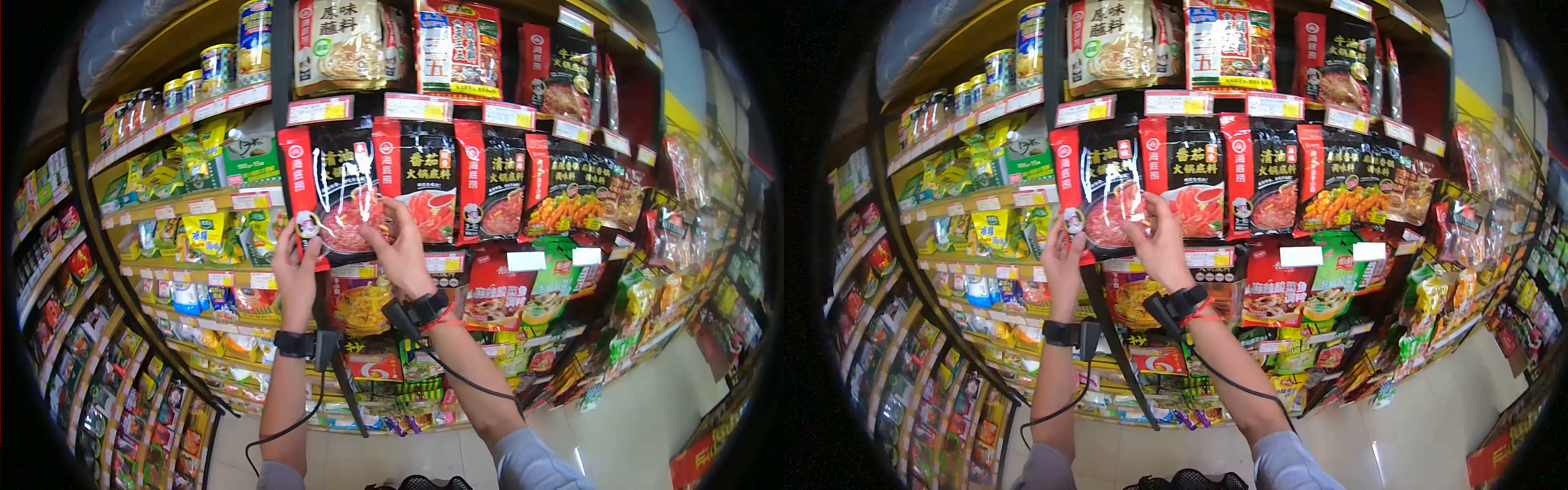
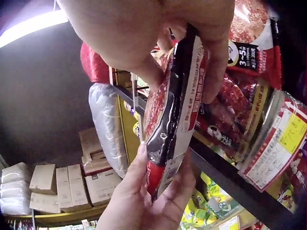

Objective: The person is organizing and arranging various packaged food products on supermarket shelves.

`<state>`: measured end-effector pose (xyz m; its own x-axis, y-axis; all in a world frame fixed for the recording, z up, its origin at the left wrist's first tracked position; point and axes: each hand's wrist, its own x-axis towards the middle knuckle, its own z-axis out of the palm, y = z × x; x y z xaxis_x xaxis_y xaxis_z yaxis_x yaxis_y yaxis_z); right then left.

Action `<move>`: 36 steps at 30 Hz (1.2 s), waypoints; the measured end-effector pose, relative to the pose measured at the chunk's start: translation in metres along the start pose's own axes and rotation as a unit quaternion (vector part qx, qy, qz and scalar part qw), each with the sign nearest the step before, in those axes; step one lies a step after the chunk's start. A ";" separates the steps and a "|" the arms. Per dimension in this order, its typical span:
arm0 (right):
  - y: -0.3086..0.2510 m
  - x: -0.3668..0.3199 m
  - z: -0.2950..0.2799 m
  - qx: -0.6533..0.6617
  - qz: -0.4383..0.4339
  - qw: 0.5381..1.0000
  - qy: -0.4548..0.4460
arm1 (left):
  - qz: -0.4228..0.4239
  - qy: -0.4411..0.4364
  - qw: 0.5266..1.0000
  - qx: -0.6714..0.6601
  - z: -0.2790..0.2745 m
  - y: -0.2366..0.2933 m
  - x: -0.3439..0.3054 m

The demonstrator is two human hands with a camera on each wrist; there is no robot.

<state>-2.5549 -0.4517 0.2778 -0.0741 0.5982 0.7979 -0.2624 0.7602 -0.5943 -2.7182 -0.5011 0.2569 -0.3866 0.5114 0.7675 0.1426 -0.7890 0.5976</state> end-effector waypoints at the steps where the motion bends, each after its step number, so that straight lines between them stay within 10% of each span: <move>1: -0.002 0.002 0.000 -0.044 -0.027 0.999 0.011 | 0.014 -0.006 1.000 0.004 -0.001 0.000 0.003; 36: -0.059 -0.007 -0.225 -0.057 -0.022 0.997 0.051 | -0.052 -0.071 0.993 -0.079 0.219 0.027 -0.061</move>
<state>-2.3228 -0.4436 0.2843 0.0357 0.5818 0.8126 -0.1528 0.8067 -0.5708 -2.4916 -0.4788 0.2773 -0.2568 0.6266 0.7358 -0.0406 -0.7677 0.6395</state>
